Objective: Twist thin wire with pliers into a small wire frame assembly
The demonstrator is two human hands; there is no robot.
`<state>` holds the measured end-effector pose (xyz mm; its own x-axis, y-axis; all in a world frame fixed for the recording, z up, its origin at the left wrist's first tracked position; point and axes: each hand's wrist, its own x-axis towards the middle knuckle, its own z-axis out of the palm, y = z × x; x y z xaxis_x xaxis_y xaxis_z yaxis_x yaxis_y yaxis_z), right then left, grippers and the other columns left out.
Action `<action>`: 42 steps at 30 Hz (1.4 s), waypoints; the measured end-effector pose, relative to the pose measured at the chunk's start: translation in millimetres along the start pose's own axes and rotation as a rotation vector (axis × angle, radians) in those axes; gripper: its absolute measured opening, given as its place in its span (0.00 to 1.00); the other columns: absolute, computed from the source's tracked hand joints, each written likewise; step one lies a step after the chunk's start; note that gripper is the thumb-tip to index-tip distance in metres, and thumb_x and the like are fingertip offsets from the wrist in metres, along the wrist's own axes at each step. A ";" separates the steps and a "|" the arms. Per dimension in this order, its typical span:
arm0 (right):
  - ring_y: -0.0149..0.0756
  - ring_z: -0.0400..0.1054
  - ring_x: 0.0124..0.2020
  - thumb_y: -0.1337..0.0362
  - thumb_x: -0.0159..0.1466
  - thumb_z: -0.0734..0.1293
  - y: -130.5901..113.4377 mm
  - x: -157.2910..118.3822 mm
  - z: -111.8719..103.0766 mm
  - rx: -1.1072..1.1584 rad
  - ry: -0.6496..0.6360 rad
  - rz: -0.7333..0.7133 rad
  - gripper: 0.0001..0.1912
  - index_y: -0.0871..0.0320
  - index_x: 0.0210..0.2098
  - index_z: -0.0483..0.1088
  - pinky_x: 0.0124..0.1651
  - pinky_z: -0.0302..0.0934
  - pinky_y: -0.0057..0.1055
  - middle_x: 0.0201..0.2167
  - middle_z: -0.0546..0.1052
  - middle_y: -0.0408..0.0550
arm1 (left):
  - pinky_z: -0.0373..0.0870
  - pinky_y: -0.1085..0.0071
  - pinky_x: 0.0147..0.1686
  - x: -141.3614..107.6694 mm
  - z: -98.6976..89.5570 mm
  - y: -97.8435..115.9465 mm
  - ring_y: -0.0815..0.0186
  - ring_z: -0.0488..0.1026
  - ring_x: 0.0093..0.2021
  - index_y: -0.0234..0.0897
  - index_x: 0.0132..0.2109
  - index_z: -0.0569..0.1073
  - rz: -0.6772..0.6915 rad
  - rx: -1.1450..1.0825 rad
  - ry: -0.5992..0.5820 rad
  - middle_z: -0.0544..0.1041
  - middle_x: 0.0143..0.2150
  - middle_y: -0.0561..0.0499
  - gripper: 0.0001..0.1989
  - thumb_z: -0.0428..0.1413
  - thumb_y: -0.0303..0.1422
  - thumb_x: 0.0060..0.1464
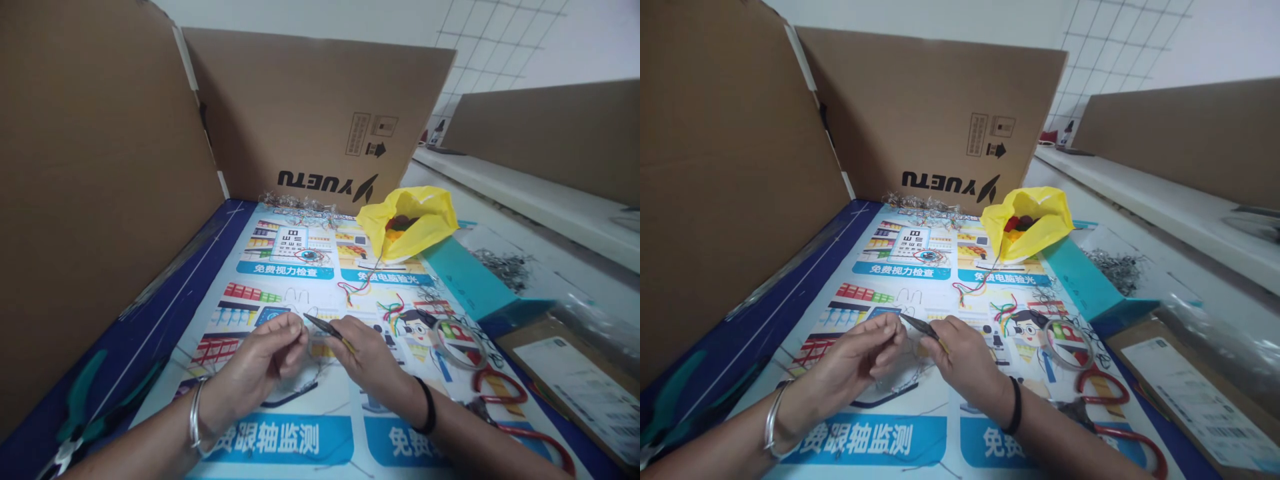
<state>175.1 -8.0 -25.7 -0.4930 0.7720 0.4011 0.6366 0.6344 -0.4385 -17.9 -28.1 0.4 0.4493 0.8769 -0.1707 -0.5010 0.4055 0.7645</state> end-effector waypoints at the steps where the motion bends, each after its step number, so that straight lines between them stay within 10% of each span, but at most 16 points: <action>1: 0.35 0.64 0.33 0.59 0.65 0.56 0.2 0.1 -0.8 -0.030 0.001 0.001 0.11 0.58 0.37 0.66 0.34 0.59 0.30 0.30 0.71 0.48 | 0.47 0.79 0.17 -0.1 0.2 1.4 0.77 0.53 0.18 0.33 0.31 0.67 0.023 0.046 0.022 0.63 0.22 0.55 0.07 0.52 0.31 0.56; 21: 0.35 0.63 0.34 0.59 0.66 0.56 2.7 2.0 -7.0 -0.002 -0.022 -0.103 0.11 0.58 0.37 0.66 0.37 0.59 0.31 0.31 0.70 0.49 | 0.44 0.81 0.14 0.0 -4.0 5.2 0.79 0.49 0.16 0.33 0.28 0.64 -0.119 -0.033 -0.038 0.61 0.20 0.57 0.09 0.53 0.31 0.55; 36: 0.34 0.63 0.31 0.56 0.67 0.53 -2.3 0.0 -9.2 0.015 -0.089 -0.035 0.16 0.58 0.34 0.66 0.33 0.57 0.28 0.28 0.70 0.47 | 0.45 0.77 0.18 -1.8 -5.4 10.4 0.75 0.53 0.17 0.34 0.31 0.66 -0.045 0.431 0.003 0.61 0.18 0.58 0.12 0.49 0.39 0.57; 42: 0.35 0.63 0.32 0.57 0.66 0.54 8.1 -2.9 -7.8 -0.199 -0.089 -0.081 0.14 0.59 0.35 0.66 0.33 0.56 0.29 0.29 0.70 0.48 | 0.59 0.75 0.29 4.3 -24.8 25.0 0.70 0.63 0.30 0.36 0.36 0.66 0.227 0.735 0.288 0.66 0.31 0.54 0.09 0.56 0.36 0.51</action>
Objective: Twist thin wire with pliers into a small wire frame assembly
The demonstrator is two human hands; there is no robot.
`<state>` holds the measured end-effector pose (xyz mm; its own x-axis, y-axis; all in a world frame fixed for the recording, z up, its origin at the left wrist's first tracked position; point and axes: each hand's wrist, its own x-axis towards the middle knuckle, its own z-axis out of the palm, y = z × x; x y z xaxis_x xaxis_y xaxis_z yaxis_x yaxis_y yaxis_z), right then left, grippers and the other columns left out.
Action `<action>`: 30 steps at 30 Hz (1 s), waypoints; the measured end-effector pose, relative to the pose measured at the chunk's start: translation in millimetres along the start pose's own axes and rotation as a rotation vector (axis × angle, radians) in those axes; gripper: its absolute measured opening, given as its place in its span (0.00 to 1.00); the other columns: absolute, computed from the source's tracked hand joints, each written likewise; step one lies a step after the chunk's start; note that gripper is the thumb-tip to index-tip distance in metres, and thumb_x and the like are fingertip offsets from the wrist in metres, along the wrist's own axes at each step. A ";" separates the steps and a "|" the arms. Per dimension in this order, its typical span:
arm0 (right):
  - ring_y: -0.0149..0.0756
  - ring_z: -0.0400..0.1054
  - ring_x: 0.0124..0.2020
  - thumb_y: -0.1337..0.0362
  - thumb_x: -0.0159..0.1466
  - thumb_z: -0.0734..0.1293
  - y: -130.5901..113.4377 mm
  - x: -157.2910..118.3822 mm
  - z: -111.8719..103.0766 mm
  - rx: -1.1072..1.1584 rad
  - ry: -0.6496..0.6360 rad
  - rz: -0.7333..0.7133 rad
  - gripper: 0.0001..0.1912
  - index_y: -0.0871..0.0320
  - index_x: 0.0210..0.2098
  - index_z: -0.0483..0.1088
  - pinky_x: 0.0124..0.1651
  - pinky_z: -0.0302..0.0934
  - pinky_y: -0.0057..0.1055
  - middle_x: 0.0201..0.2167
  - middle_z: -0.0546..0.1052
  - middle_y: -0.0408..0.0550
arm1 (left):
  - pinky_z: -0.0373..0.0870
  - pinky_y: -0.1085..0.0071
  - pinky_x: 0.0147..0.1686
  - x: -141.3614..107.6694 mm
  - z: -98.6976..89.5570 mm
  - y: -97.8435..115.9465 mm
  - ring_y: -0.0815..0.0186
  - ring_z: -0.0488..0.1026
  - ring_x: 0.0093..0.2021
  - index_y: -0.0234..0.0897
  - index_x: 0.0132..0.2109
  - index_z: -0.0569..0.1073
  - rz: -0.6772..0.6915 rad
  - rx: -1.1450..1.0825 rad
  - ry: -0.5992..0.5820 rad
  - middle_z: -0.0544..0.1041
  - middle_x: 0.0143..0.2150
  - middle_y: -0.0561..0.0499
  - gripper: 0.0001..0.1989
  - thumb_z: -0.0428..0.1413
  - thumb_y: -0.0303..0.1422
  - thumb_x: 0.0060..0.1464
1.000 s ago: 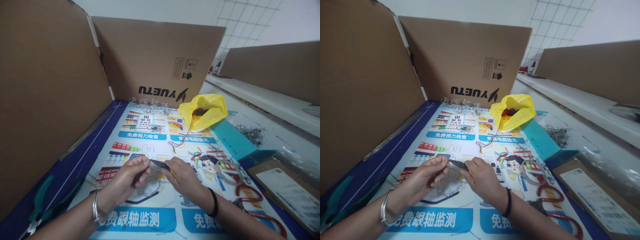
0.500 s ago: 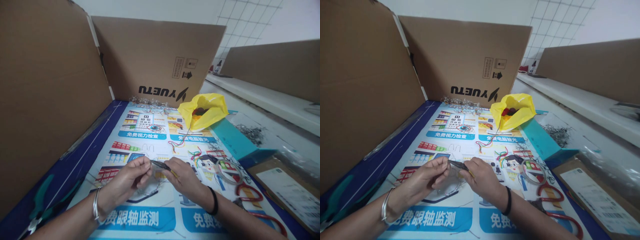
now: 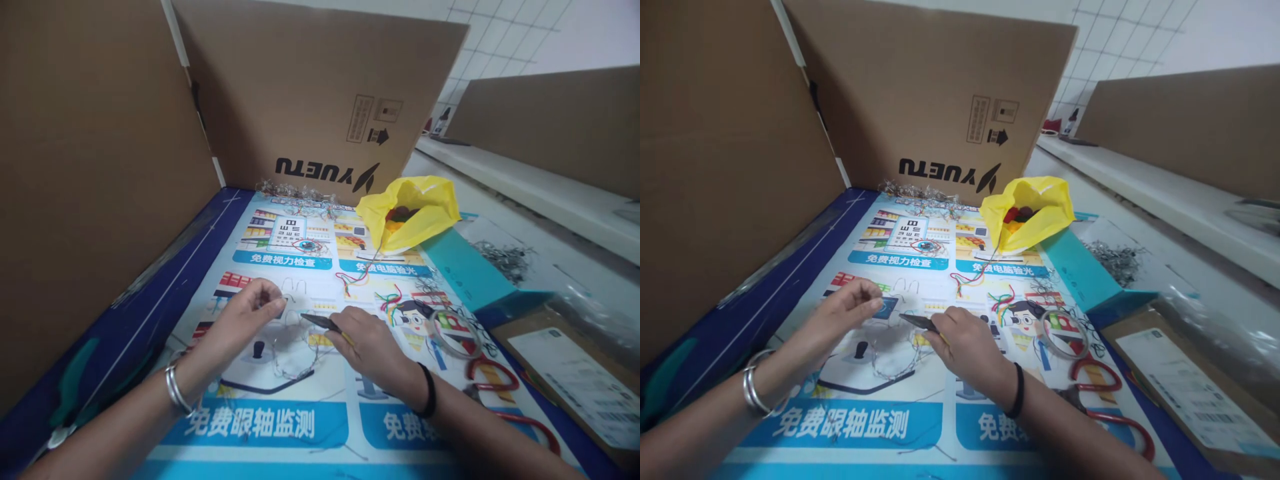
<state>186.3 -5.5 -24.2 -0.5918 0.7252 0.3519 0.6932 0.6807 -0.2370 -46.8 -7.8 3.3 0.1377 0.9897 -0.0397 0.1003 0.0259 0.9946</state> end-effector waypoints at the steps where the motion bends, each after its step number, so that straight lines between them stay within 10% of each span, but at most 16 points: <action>1: 0.35 0.63 0.32 0.57 0.66 0.55 1.0 -1.0 1.1 -0.032 -0.009 -0.011 0.14 0.58 0.34 0.66 0.33 0.55 0.29 0.29 0.70 0.48 | 0.61 0.73 0.32 0.4 -1.8 -3.1 0.68 0.64 0.34 0.37 0.37 0.66 0.017 0.023 0.063 0.67 0.33 0.53 0.10 0.56 0.36 0.50; 9: 0.36 0.62 0.32 0.58 0.66 0.55 2.6 -6.3 8.4 -0.134 -0.069 -0.006 0.13 0.59 0.33 0.65 0.33 0.54 0.29 0.29 0.69 0.48 | 0.63 0.66 0.42 -5.9 8.3 -23.0 0.61 0.67 0.43 0.37 0.40 0.65 -0.059 0.248 -0.128 0.69 0.41 0.49 0.14 0.57 0.32 0.45; 30: 0.36 0.61 0.32 0.60 0.64 0.58 -6.2 -8.6 8.9 -0.152 -0.062 0.013 0.10 0.59 0.33 0.65 0.34 0.54 0.29 0.29 0.69 0.48 | 0.61 0.71 0.31 -9.0 26.0 -37.4 0.69 0.66 0.27 0.36 0.27 0.68 0.158 0.463 -0.005 0.70 0.25 0.54 0.04 0.54 0.29 0.49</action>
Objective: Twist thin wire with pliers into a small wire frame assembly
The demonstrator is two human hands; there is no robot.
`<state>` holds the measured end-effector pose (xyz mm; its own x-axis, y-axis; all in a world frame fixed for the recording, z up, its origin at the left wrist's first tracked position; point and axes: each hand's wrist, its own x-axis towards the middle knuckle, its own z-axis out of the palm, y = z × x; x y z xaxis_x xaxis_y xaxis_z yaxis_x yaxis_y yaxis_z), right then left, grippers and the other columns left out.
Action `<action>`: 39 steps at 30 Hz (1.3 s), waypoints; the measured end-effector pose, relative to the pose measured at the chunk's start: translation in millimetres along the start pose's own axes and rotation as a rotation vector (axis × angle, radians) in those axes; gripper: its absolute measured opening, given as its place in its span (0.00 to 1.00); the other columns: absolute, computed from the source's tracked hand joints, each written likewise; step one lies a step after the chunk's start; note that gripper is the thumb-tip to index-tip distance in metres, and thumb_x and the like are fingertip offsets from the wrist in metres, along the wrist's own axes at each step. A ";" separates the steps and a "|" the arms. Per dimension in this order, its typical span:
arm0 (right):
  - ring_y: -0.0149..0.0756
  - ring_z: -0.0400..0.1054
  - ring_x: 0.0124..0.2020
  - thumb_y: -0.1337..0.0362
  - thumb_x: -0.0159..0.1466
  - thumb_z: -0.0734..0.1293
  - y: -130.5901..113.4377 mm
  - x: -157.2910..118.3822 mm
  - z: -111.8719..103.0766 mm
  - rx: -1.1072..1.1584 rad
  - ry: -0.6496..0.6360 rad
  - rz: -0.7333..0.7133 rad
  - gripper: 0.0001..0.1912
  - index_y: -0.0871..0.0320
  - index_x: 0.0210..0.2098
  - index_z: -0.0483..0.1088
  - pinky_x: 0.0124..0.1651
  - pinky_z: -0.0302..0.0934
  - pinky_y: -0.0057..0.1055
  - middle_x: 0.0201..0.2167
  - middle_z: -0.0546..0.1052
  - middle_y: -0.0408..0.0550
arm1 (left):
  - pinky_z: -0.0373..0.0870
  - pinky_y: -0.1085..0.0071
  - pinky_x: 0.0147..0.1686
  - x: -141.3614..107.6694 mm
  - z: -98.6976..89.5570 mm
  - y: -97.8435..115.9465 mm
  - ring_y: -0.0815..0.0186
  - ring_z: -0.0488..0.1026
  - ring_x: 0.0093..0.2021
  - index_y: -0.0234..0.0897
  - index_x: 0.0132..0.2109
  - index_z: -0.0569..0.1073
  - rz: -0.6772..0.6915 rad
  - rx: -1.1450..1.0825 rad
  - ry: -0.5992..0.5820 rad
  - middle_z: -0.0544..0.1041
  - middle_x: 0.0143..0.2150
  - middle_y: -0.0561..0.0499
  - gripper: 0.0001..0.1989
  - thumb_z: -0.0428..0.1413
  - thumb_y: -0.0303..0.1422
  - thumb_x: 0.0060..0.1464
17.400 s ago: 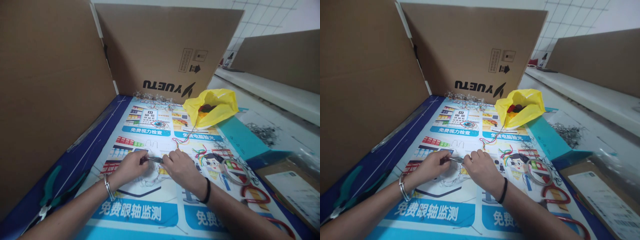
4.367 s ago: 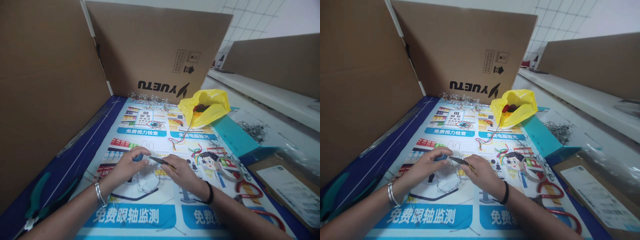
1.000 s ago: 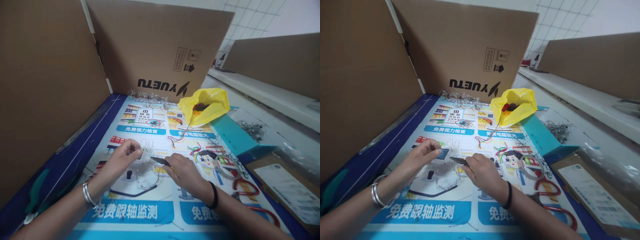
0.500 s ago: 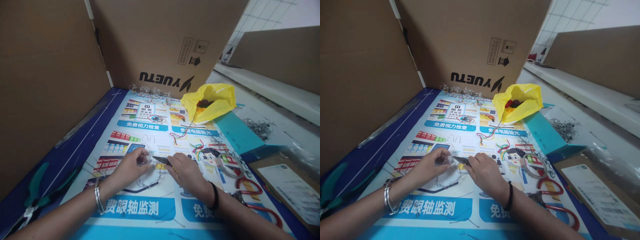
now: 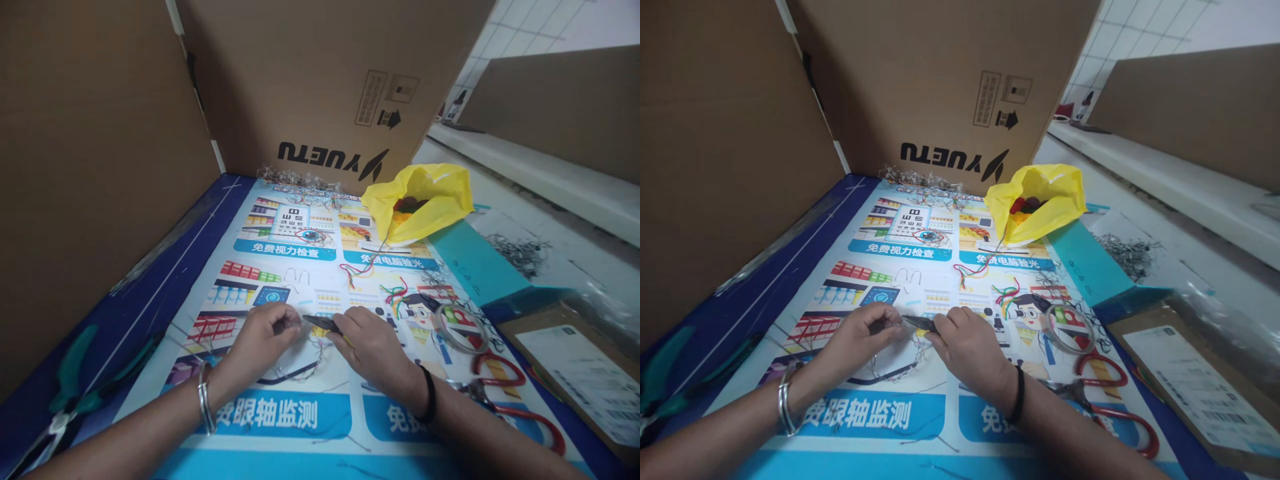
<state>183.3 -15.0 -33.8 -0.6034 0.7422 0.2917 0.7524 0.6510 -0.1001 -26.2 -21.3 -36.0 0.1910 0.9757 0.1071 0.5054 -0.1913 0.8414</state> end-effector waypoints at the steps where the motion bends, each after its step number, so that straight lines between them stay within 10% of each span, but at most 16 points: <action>1: 0.35 0.61 0.32 0.60 0.64 0.58 0.0 -0.1 -0.1 -0.003 0.000 -0.001 0.10 0.59 0.32 0.66 0.34 0.54 0.29 0.29 0.69 0.48 | 0.61 0.71 0.31 -0.2 -0.4 -0.4 0.68 0.66 0.28 0.36 0.27 0.68 0.013 0.003 0.001 0.70 0.25 0.54 0.04 0.54 0.29 0.49; 39: 0.35 0.60 0.32 0.59 0.65 0.58 -2.6 -0.5 1.0 -0.044 0.029 -0.055 0.11 0.58 0.32 0.66 0.34 0.51 0.30 0.28 0.68 0.47 | 0.60 0.73 0.29 -2.2 0.2 1.2 0.69 0.65 0.29 0.36 0.30 0.69 0.102 0.011 0.011 0.65 0.29 0.54 0.08 0.48 0.21 0.46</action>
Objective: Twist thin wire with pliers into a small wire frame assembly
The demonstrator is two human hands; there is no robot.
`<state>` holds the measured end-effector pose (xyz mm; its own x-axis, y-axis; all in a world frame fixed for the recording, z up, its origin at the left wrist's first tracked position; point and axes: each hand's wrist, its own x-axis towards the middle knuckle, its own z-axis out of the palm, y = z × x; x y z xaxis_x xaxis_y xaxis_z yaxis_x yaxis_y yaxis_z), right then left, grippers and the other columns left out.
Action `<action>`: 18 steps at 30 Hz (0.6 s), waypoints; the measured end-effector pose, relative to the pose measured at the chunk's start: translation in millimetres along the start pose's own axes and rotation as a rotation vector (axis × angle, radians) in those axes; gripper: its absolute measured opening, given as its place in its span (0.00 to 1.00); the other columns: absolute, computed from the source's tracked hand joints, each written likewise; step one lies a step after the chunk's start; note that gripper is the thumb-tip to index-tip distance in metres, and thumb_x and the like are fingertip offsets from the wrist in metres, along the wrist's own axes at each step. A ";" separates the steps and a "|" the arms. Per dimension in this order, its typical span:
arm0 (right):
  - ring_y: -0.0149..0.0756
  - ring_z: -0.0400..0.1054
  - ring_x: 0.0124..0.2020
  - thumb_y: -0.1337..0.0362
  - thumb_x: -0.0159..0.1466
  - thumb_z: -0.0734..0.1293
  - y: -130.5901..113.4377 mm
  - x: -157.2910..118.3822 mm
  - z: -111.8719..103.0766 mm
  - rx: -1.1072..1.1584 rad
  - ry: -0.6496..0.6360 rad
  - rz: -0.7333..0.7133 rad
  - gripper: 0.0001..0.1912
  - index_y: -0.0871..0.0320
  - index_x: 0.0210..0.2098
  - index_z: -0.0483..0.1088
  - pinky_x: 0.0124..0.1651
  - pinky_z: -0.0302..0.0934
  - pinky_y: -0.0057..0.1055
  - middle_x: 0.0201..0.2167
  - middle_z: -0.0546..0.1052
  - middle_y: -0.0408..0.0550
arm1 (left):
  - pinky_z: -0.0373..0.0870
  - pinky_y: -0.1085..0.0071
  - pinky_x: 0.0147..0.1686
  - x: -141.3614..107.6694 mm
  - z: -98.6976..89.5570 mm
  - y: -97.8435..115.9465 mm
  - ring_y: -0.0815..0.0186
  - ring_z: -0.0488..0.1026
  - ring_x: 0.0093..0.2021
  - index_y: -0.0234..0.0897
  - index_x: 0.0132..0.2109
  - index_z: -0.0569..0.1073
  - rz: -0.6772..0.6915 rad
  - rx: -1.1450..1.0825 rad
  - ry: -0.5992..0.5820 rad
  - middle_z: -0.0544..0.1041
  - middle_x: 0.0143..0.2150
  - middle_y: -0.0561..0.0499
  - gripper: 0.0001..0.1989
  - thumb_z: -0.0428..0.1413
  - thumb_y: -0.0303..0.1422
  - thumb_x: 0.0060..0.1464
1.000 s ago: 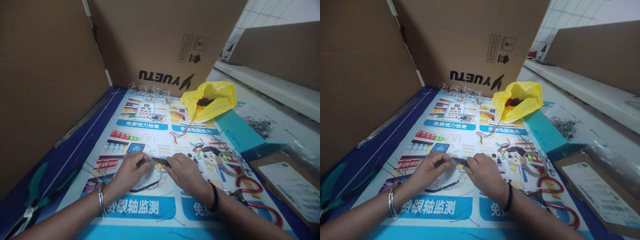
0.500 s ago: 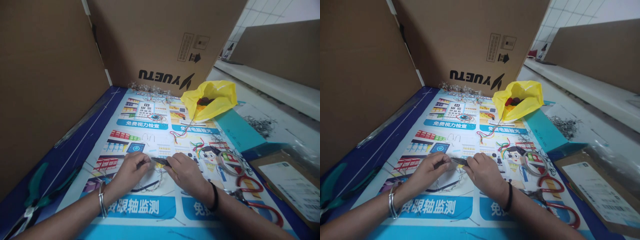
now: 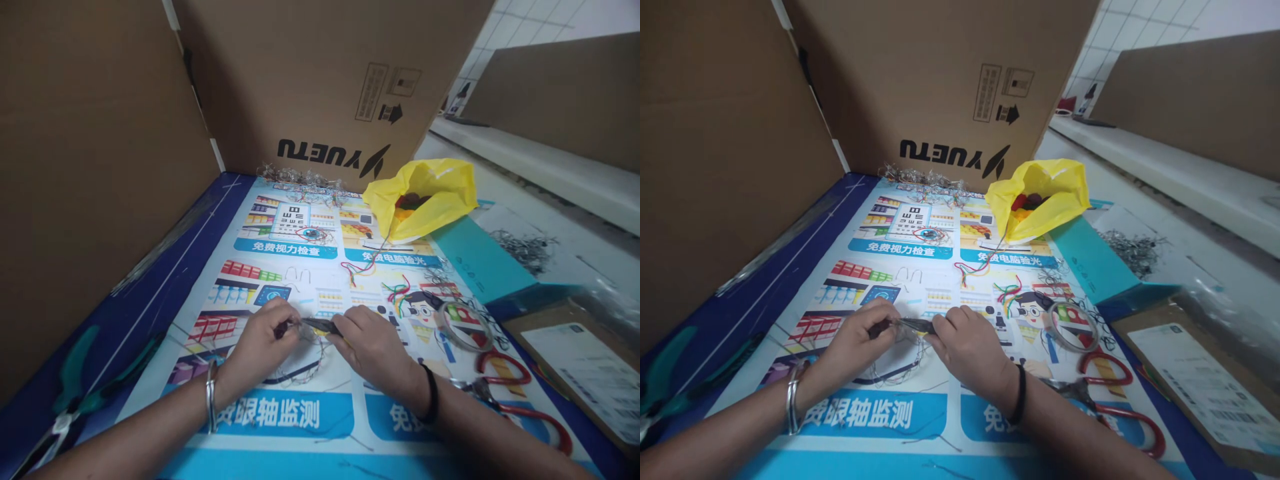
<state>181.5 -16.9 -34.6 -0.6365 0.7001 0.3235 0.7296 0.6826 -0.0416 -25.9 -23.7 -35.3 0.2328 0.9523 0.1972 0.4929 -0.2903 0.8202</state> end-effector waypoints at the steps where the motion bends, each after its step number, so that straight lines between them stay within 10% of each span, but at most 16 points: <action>1: 0.35 0.60 0.32 0.59 0.65 0.58 0.0 0.6 0.0 -0.007 -0.001 -0.004 0.11 0.58 0.32 0.66 0.34 0.51 0.30 0.28 0.68 0.47 | 0.60 0.73 0.29 0.3 0.3 0.1 0.69 0.65 0.29 0.36 0.30 0.69 0.001 -0.003 -0.001 0.65 0.29 0.54 0.08 0.48 0.21 0.46; 18: 0.37 0.56 0.30 0.60 0.64 0.59 3.1 3.3 -6.7 -0.242 0.055 -0.143 0.10 0.60 0.37 0.67 0.30 0.45 0.34 0.27 0.66 0.48 | 0.58 0.74 0.26 -1.2 1.6 1.2 0.69 0.63 0.26 0.37 0.28 0.67 -0.023 0.140 -0.030 0.65 0.24 0.55 0.06 0.48 0.23 0.46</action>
<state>183.3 -13.9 -27.3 -0.7274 0.5837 0.3608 0.6763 0.6990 0.2324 -24.2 -25.4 -35.4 0.2443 0.9562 0.1611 0.6097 -0.2807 0.7413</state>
